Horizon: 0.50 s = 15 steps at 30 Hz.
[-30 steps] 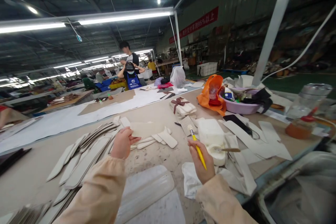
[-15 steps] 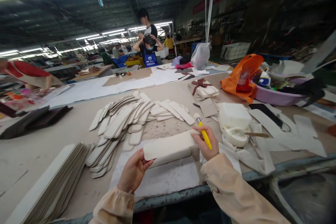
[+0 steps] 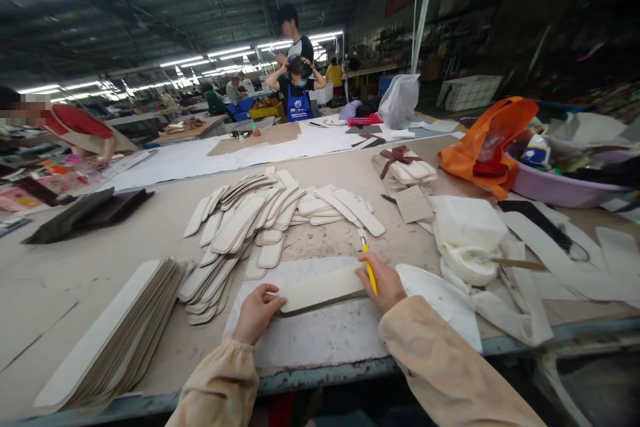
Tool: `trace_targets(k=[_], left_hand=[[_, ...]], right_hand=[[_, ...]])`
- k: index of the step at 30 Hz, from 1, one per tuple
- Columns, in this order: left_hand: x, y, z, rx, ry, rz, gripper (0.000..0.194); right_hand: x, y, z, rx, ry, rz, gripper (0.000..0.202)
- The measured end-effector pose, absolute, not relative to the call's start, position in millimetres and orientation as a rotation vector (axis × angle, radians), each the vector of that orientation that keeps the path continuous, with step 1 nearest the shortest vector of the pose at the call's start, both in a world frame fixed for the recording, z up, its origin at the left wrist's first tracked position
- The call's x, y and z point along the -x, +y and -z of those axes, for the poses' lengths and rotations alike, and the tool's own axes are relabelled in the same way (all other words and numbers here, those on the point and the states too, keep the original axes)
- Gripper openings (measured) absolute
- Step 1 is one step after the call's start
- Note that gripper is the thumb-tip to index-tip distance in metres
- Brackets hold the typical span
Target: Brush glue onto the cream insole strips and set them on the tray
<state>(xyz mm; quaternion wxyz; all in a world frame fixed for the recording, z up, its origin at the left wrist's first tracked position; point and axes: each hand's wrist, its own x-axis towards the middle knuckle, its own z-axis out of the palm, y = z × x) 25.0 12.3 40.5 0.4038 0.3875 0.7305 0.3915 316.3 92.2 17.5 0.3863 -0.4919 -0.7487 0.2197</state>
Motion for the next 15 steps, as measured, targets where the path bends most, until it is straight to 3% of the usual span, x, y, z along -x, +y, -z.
trace_targets(k=[15], left_hand=[[-24.1,13.5,-28.9,-1.284,2.106,-0.74,0.024]], right_hand=[[-311.6,96.8,-4.8,1.365,-2.019,-0.48,0.021]])
